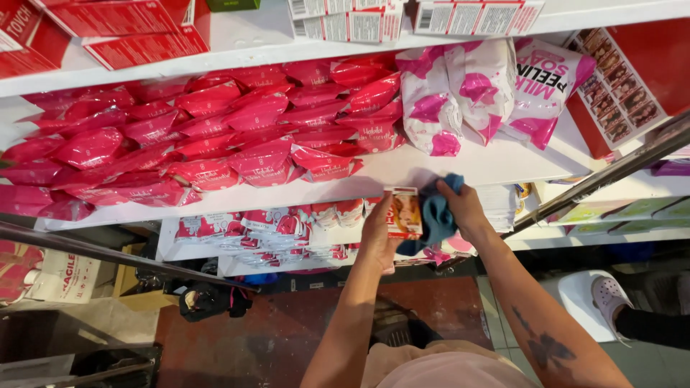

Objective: Cleaning and organizing boxes of hair dye on the retail shelves of a beauty supply store.

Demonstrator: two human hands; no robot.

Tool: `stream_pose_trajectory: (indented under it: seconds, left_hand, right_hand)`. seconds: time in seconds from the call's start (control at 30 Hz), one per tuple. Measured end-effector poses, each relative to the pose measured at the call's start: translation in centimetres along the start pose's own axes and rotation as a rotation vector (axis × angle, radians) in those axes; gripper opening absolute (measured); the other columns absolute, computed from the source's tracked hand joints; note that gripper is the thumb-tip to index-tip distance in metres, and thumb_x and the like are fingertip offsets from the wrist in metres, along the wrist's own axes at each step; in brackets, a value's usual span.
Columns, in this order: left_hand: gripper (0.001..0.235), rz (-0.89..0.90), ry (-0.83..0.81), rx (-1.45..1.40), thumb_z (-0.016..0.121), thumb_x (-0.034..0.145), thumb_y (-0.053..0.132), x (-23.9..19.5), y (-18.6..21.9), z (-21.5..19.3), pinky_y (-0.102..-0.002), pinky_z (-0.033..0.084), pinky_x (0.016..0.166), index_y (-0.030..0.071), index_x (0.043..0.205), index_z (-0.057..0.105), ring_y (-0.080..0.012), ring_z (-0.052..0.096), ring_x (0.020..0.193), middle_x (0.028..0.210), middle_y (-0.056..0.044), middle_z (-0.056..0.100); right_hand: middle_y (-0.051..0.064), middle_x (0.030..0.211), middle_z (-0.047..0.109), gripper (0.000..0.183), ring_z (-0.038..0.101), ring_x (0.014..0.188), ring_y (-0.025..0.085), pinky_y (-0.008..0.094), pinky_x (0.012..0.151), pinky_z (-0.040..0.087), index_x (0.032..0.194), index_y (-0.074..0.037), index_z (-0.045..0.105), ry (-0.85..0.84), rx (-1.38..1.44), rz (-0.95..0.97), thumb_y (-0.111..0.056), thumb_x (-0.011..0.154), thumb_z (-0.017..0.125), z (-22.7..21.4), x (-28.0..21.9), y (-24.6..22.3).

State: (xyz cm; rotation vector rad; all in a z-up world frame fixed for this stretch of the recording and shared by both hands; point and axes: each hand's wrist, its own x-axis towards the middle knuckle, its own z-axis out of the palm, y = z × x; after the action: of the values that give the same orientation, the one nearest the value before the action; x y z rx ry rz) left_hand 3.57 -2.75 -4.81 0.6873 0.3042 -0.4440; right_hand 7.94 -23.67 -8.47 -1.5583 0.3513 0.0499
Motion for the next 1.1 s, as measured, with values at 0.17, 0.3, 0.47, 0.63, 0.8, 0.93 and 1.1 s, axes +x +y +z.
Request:
stream_pose_trajectory:
  seconds: [0.17,0.3,0.47,0.63,0.8,0.93,1.1]
  left_hand:
    - [0.051,0.23,0.18,0.148,0.061,0.097,0.046,4.3,0.3,-2.3,-0.034,0.057,0.088,0.008,0.131,0.063,-0.0163,0.071,0.103,0.116,-0.004,0.073]
    - [0.055,0.424,0.258,0.366,0.064,0.099,0.045,5.9,0.1,-1.7,-0.031,0.053,0.085,-0.002,0.128,0.065,-0.015,0.067,0.1,0.114,-0.007,0.073]
    - [0.058,0.652,0.489,0.69,0.069,0.095,0.041,6.2,0.5,-0.1,-0.037,0.055,0.077,-0.006,0.125,0.052,-0.0242,0.067,0.087,0.098,-0.018,0.071]
    - [0.041,0.63,0.338,0.946,0.055,0.109,0.03,8.4,0.3,-2.7,-0.035,0.053,0.081,-0.003,0.127,0.071,-0.0299,0.071,0.086,0.093,-0.022,0.075]
    - [0.064,0.493,0.35,1.0,0.068,0.092,0.024,7.7,1.3,-3.6,-0.038,0.06,0.082,0.011,0.15,0.046,-0.0296,0.049,0.114,0.132,-0.019,0.041]
    - [0.096,0.693,0.278,1.09,0.076,0.073,0.007,6.5,1.5,-3.8,-0.034,0.056,0.087,0.012,0.157,0.031,-0.0305,0.06,0.105,0.125,-0.02,0.044]
    - [0.074,0.778,0.208,1.065,0.078,0.078,0.002,7.6,1.1,-6.0,-0.031,0.059,0.085,0.01,0.146,0.05,-0.0234,0.066,0.107,0.132,-0.015,0.051]
  right_hand:
    - [0.006,0.089,0.077,0.033,0.07,0.075,0.013,0.03,0.068,0.058,0.108,-0.004,0.077,-0.116,-0.101,0.054,-0.033,0.093,0.071,-0.3,-5.0,-1.3]
    - [0.009,0.085,0.079,0.038,0.072,0.076,0.015,0.033,0.071,0.058,0.109,-0.006,0.076,-0.165,-0.522,-0.164,-0.036,0.086,0.08,2.1,-6.9,-2.4]
    - [0.008,0.085,0.077,0.05,0.072,0.077,0.013,0.033,0.072,0.057,0.122,-0.01,0.068,-0.081,-0.428,-0.325,-0.035,0.081,0.081,3.7,-6.8,-3.0]
    - [0.018,0.096,0.075,0.038,0.072,0.083,0.035,0.042,0.071,0.056,0.104,-0.003,0.075,0.064,-0.589,-0.527,-0.034,0.083,0.082,4.7,-5.8,-3.7]
    - [0.019,0.094,0.074,0.041,0.073,0.084,0.038,0.043,0.074,0.057,0.105,-0.004,0.073,0.103,-0.599,-0.408,-0.039,0.083,0.08,5.2,-5.0,-3.3]
    - [0.02,0.097,0.074,0.043,0.071,0.088,0.04,0.045,0.077,0.056,0.109,-0.005,0.072,0.117,-0.686,-0.396,-0.04,0.085,0.08,5.1,-4.2,-2.2]
    - [0.017,0.101,0.075,0.039,0.073,0.091,0.036,0.043,0.08,0.056,0.11,-0.006,0.072,-0.022,-0.618,-0.436,-0.035,0.085,0.078,3.4,-5.2,-3.1]
